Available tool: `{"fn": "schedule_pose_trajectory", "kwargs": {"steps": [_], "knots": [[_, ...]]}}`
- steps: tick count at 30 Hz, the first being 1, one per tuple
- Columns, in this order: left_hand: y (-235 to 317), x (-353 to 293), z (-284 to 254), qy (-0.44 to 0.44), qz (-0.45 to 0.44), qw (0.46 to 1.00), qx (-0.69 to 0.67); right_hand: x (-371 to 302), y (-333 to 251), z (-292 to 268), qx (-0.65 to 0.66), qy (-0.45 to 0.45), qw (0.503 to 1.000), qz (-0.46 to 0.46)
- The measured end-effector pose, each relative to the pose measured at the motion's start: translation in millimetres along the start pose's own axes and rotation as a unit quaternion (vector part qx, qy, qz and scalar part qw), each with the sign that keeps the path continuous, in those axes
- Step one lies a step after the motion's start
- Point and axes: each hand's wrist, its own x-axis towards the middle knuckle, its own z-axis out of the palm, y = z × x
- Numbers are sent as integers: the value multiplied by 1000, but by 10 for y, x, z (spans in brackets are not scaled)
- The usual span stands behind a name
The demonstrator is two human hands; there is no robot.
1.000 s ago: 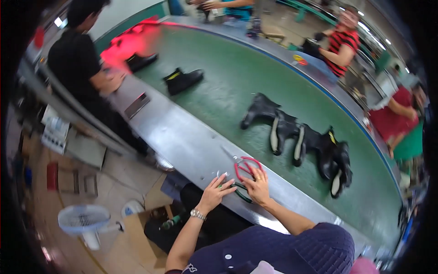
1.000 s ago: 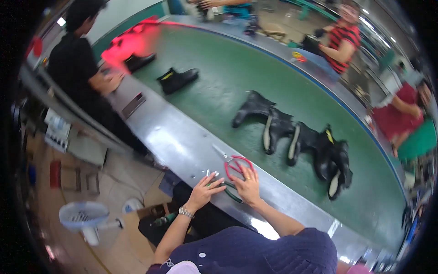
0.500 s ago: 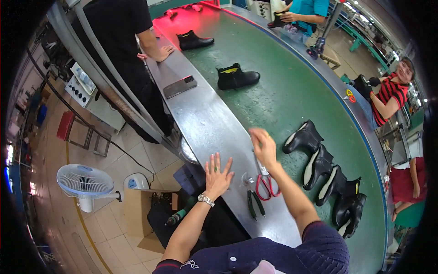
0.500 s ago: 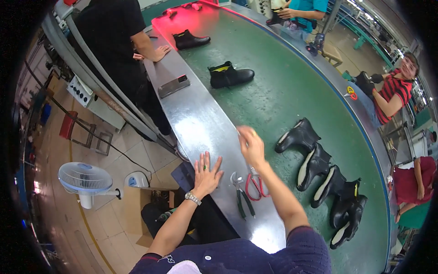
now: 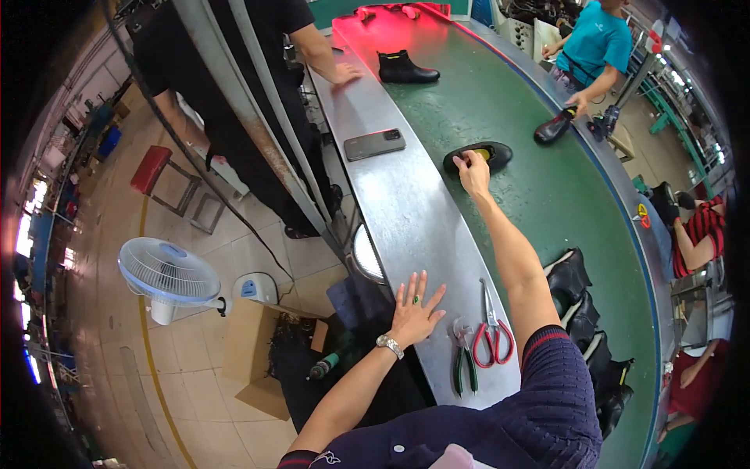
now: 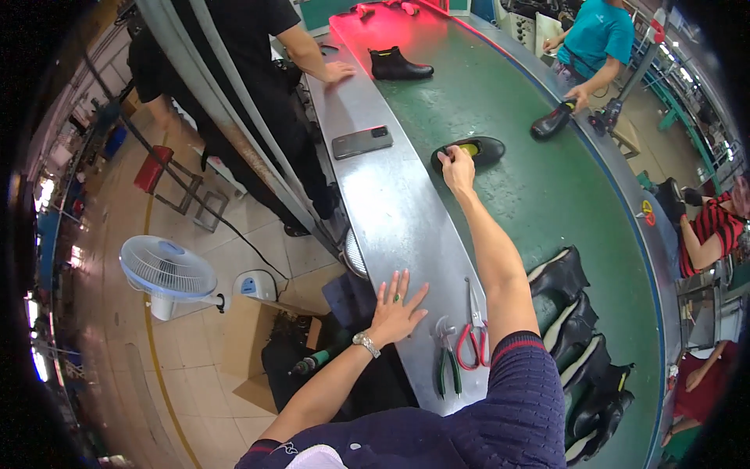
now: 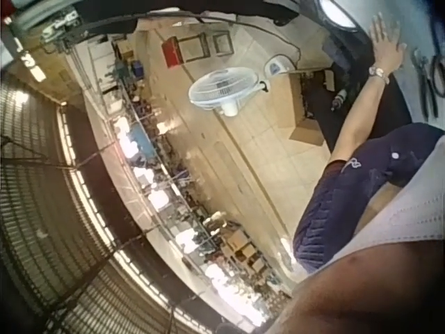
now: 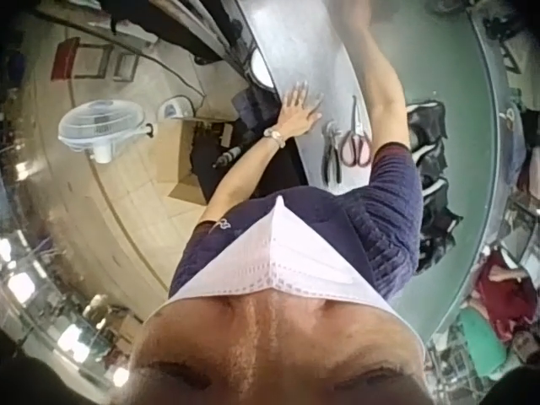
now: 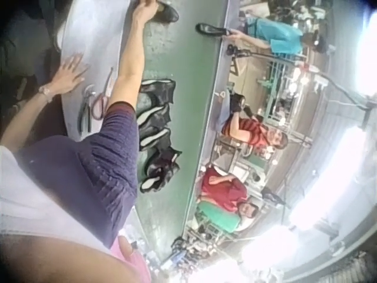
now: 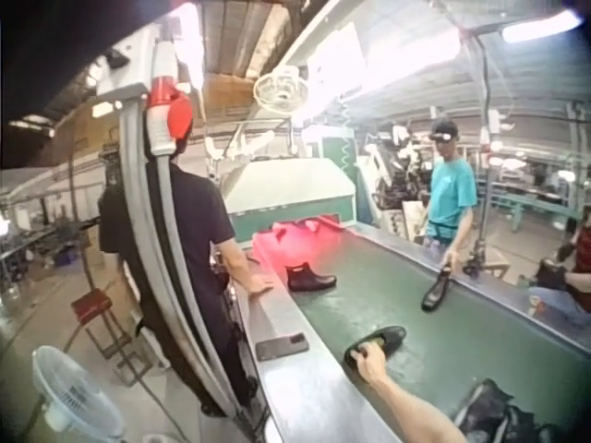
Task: Trimming excess material and checking the quality of boots on an assembly line.
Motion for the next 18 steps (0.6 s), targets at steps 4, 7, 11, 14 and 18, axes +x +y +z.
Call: {"fn": "schedule_pose_trajectory", "kwargs": {"steps": [4,7,11,14,18], "knots": [[-72,13,41,-10,-4,1000,-5,-223,-259,-935,91,-29,995,13],[-153,39,13,-22,-4,999,-31,-385,-842,-1766,216,-144,965,23],[-112,-178,-688,-35,62,822,-565,-960,-1830,-2423,315,-224,919,81],[221,-733,-1210,-58,173,794,-579,-1492,-2286,-2657,329,-288,892,117],[514,-1406,-1299,30,194,772,-605,-2092,-2576,-2608,359,-352,857,113]]}}
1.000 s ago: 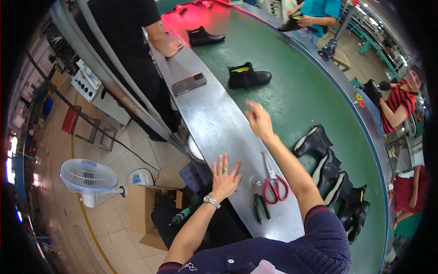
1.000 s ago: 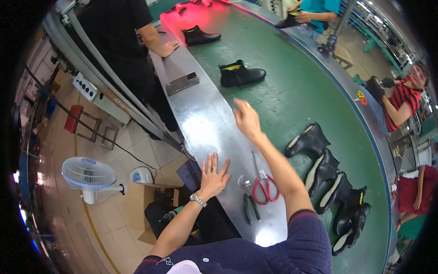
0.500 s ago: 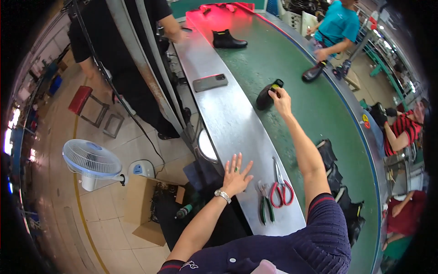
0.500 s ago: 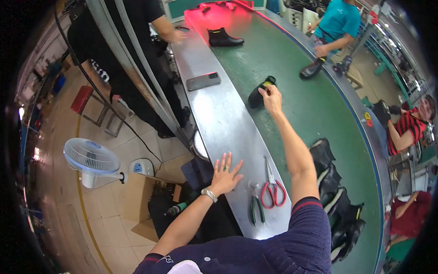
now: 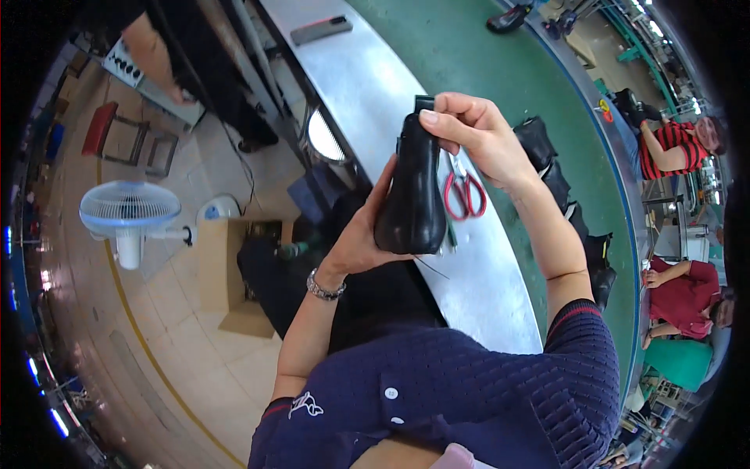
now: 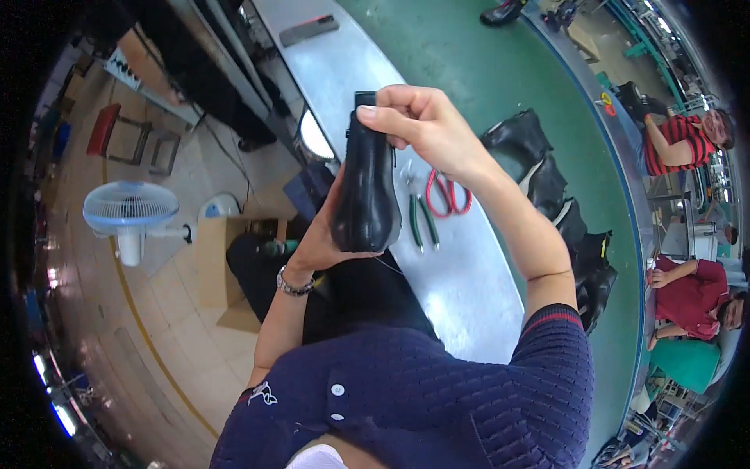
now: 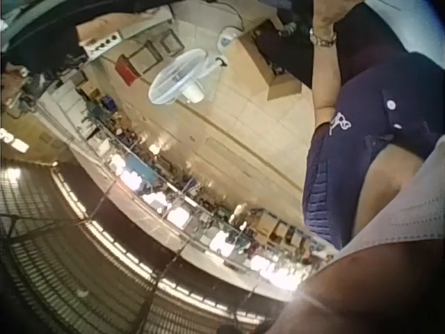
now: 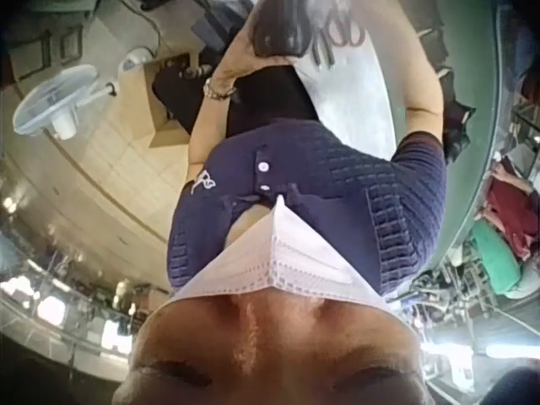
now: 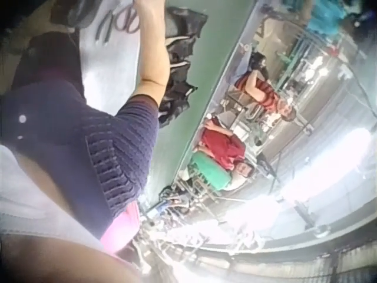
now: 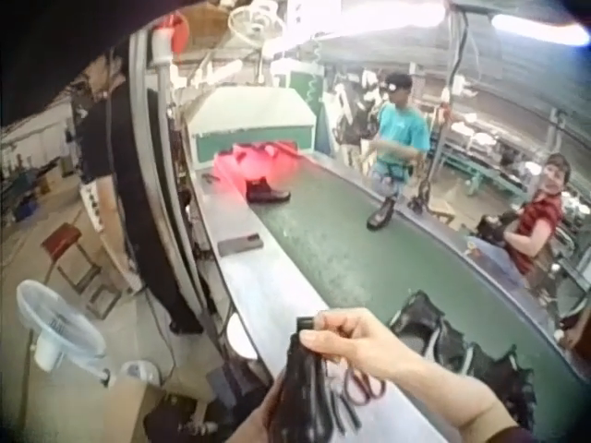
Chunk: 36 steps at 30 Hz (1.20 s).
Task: Trimming excess material and checking the quality of boots on an assembly line.
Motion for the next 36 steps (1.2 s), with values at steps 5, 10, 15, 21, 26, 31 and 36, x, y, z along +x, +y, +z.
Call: {"fn": "schedule_pose_trajectory", "kwargs": {"steps": [5,10,15,21,26,31,36], "knots": [[-217,-541,-17,70,-16,997,-38,-217,310,402,76,0,997,21],[-118,-1281,-97,169,-76,983,3,-452,781,419,72,169,983,-19],[-279,-2686,-511,263,-70,933,-235,-897,1801,264,-434,201,871,111],[180,-2847,-563,483,-185,830,-209,-1218,2398,461,-530,208,820,58],[254,-2617,-550,433,-305,834,-152,-975,2128,529,-559,119,807,149],[208,-2175,-455,409,-304,852,-118,-902,1898,530,-12,93,934,344],[185,-1968,-466,400,-267,873,-78,-862,1185,1142,37,-86,957,275]]}}
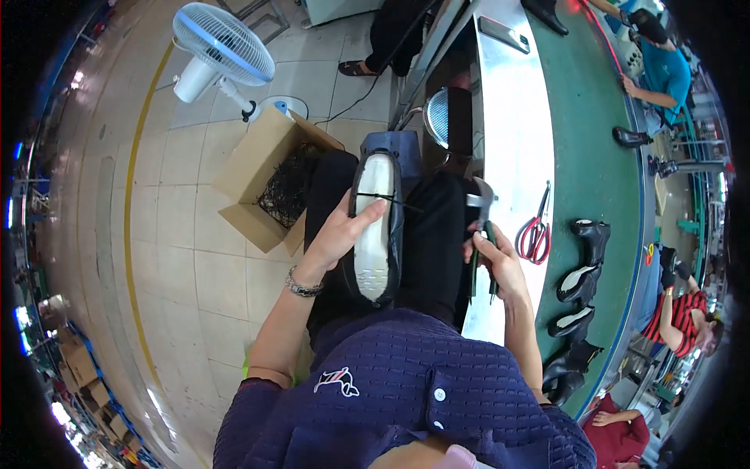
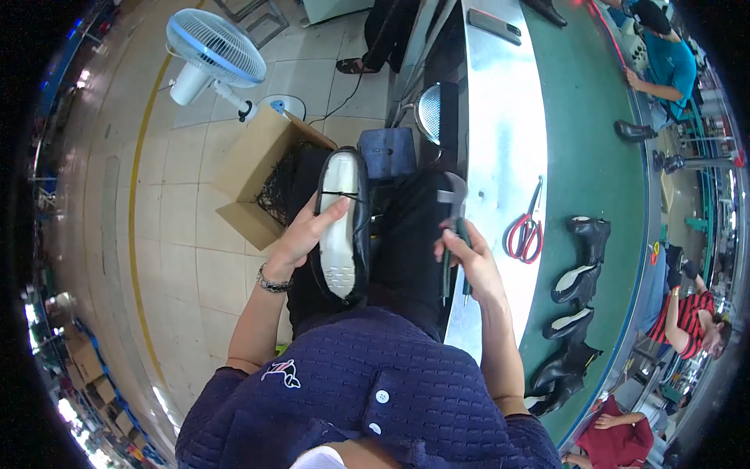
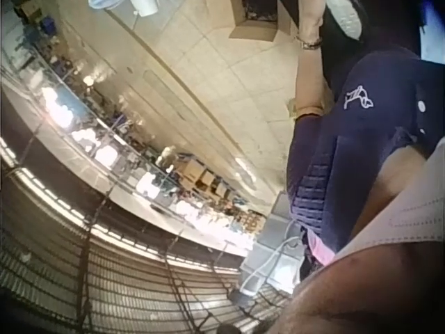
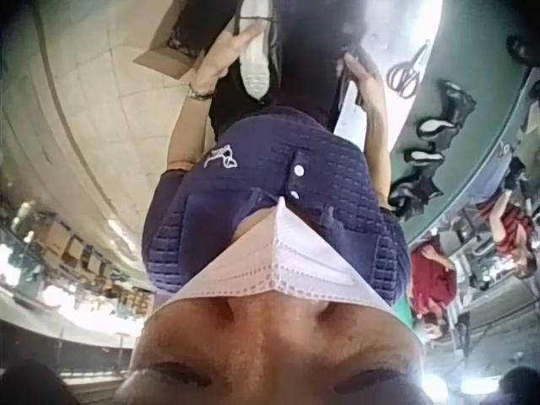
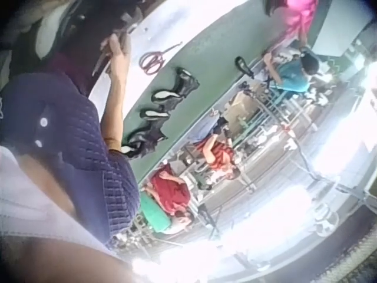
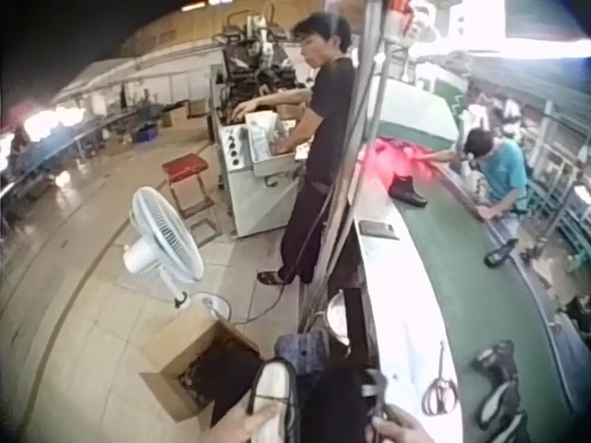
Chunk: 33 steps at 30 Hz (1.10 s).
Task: Trimming excess material and checking the quality of boots on an assembly line.
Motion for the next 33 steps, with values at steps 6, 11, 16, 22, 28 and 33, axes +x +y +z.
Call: {"fn": "schedule_pose_trajectory", "kwargs": {"steps": [6,11,16,22,28,33], "knots": [[-198,162,-50,19,40,999,16,141,-676,584,-50,-179,983,11],[-44,290,-87,112,176,960,190,420,-879,712,-41,-229,968,93],[-75,605,49,146,181,965,121,560,-931,749,-61,-213,967,127],[-93,633,21,160,208,960,100,718,-1244,805,-199,-221,937,181],[-75,620,70,168,202,963,57,590,-837,768,-287,-196,938,9],[-60,576,66,168,214,960,67,554,-680,741,-380,-149,908,-90]]}}
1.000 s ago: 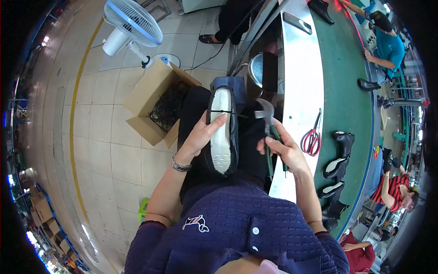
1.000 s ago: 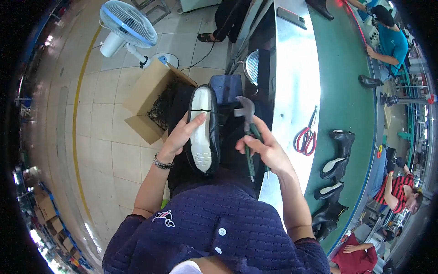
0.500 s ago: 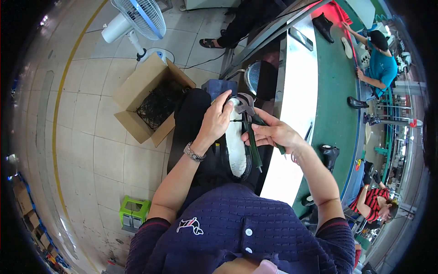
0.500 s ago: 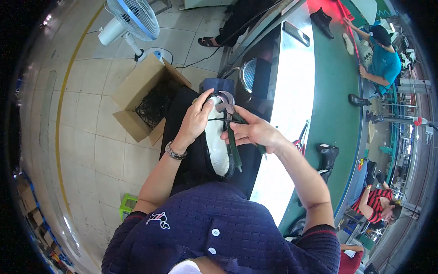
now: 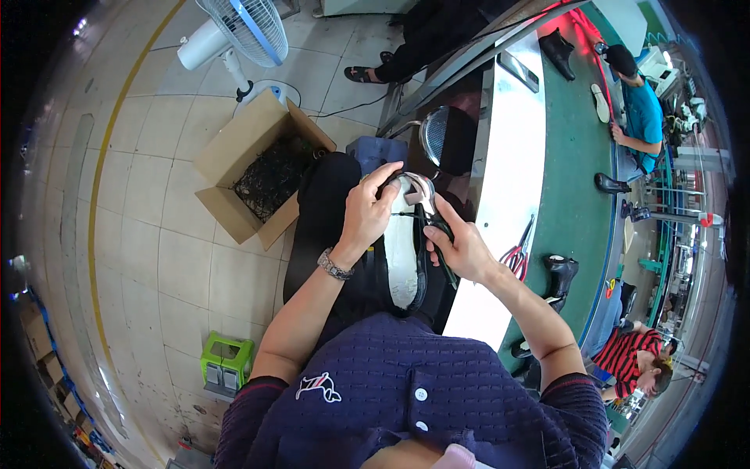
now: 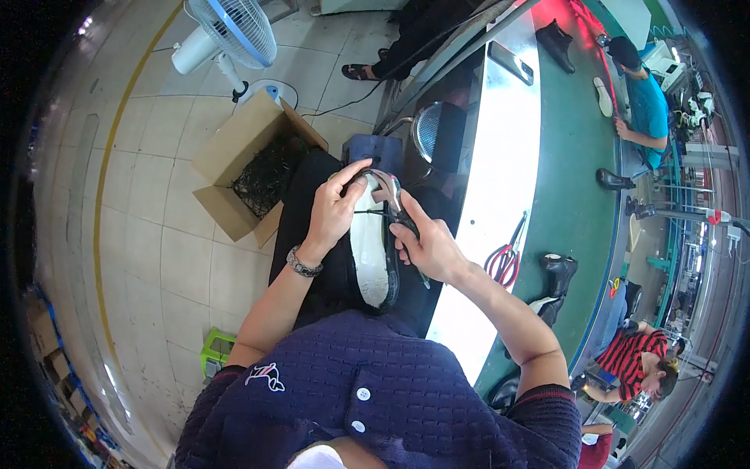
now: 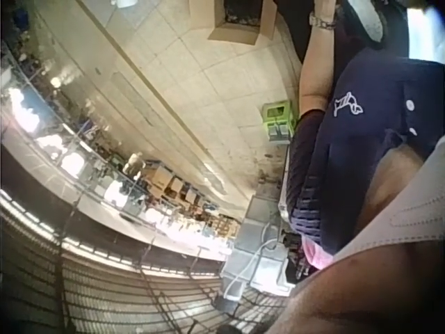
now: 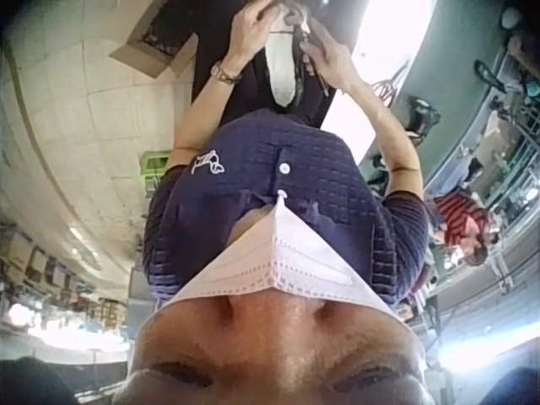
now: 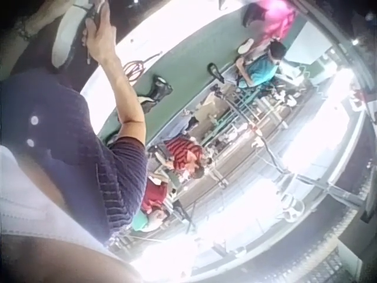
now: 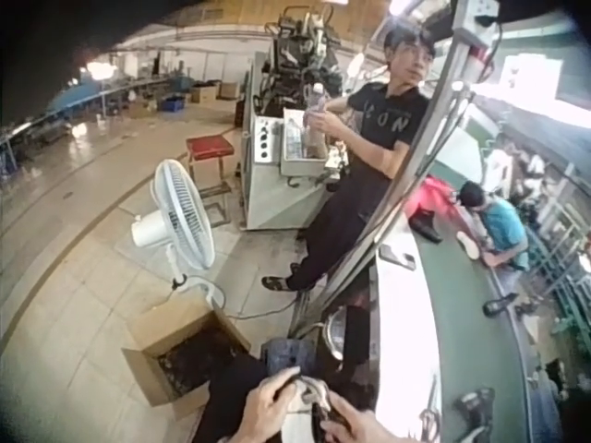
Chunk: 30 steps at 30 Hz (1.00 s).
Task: Trimming excess material and checking the quality of boots on an assembly line.
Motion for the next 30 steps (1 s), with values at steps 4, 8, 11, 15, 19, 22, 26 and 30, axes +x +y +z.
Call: {"fn": "schedule_pose_trajectory", "kwargs": {"steps": [4,8,11,15,19,22,26,30], "knots": [[-97,38,-78,-36,49,998,-6,0,55,-1,9,7,1000,-16],[-148,70,-181,-89,35,993,-66,-5,-51,-225,-43,-41,998,-11],[-67,64,-208,-128,-27,985,-116,35,-292,-381,-184,-70,980,-1],[-88,80,-85,-32,-81,980,-181,32,-210,-276,-330,-4,941,-73],[-61,106,-44,6,-35,996,-78,19,-247,-417,-262,-36,963,-46],[-164,51,-64,16,14,999,-43,-76,-632,-459,-251,23,961,-114],[-132,31,-51,9,30,999,-7,206,-228,-186,-244,199,920,-231],[-9,40,-125,-39,-28,997,55,259,-147,-311,-382,49,906,-177]]}}
